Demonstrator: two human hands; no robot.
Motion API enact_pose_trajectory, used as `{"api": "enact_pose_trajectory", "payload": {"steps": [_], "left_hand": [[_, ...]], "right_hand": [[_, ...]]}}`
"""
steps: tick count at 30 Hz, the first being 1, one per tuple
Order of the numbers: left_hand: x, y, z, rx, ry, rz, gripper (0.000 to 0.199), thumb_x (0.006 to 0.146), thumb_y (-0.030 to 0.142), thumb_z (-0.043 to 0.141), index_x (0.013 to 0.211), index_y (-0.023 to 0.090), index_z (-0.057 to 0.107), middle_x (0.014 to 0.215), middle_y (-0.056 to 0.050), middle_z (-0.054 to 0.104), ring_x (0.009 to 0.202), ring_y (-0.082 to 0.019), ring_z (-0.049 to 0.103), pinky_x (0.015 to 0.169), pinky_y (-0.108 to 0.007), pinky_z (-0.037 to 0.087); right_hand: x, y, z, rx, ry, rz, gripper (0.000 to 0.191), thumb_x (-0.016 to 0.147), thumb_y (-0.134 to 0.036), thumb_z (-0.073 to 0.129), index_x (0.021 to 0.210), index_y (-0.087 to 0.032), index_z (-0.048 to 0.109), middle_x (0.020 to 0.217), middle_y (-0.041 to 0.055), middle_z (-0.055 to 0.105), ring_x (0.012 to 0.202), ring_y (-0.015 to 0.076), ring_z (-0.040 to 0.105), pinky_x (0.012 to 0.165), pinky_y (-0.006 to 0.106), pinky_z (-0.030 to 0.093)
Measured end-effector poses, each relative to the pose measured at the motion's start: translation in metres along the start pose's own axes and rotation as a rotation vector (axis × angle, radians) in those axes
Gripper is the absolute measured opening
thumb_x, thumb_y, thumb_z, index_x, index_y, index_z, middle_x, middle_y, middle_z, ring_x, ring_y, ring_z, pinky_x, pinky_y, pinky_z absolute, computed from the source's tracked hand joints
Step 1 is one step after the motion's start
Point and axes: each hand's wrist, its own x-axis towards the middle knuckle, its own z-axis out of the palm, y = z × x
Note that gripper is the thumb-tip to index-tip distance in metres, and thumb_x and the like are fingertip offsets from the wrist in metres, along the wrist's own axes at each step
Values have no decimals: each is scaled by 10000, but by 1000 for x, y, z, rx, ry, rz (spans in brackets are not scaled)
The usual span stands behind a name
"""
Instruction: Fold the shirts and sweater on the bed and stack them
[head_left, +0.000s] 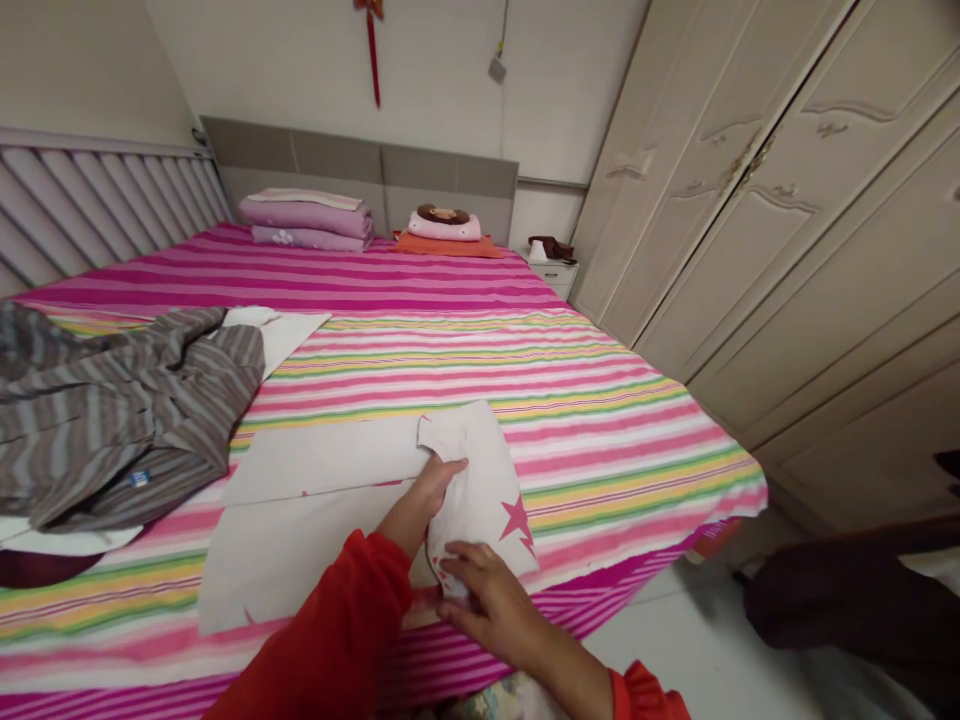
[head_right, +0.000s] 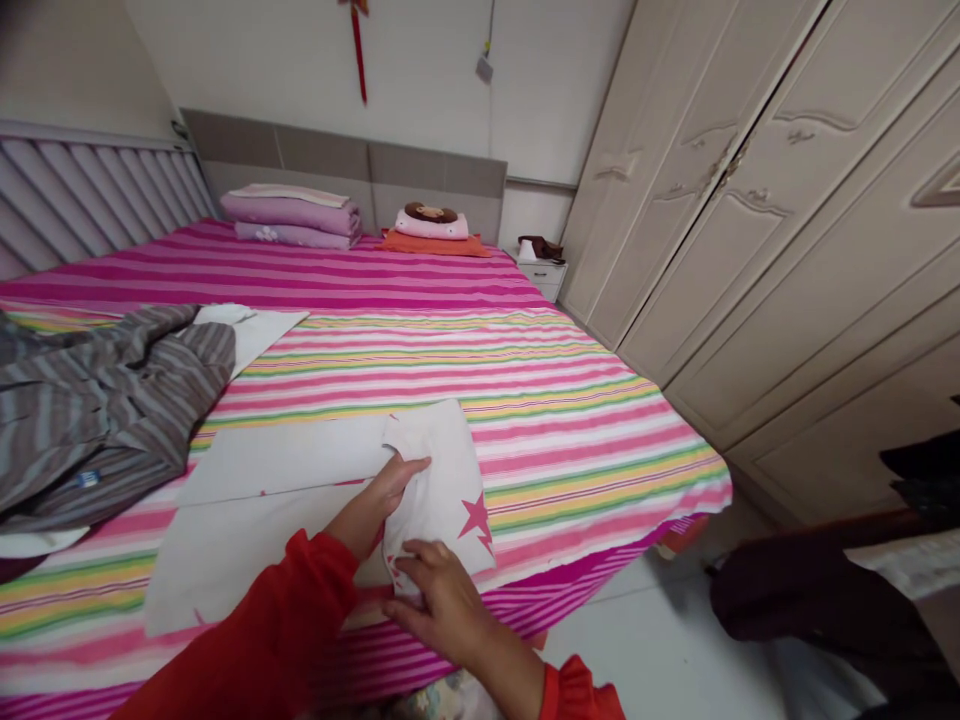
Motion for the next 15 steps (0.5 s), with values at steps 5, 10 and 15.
{"api": "enact_pose_trajectory", "payload": {"steps": [5,10,15], "left_hand": [[14,-2,0,40,105,57,646,562,184,800,1179,158,612,1008,-107,744,906,-260,700,900,-432,537],[17,-12,-2,106,277,87,448,636,99,681,1078,150,633,988,-102,738,886,-230,706,840,-381,554],[18,-15,-8,255,386,122,382,661,44,636,1020,176,636,1006,-81,732,993,-230,683,910,-362,530]], "right_hand": [[34,10,-27,-150,333,-1,398,980,-332,438,1354,-251,547,1398,99,568,1310,227,500,1081,436,422],[50,49,-19,-488,294,61,526,956,-373,472,1462,-238,422,1532,103,410,1415,298,363,1098,534,362],[48,59,-3,-588,236,55,588,953,-381,479,1511,-276,324,1546,81,386,1426,286,346,1112,533,323]]}}
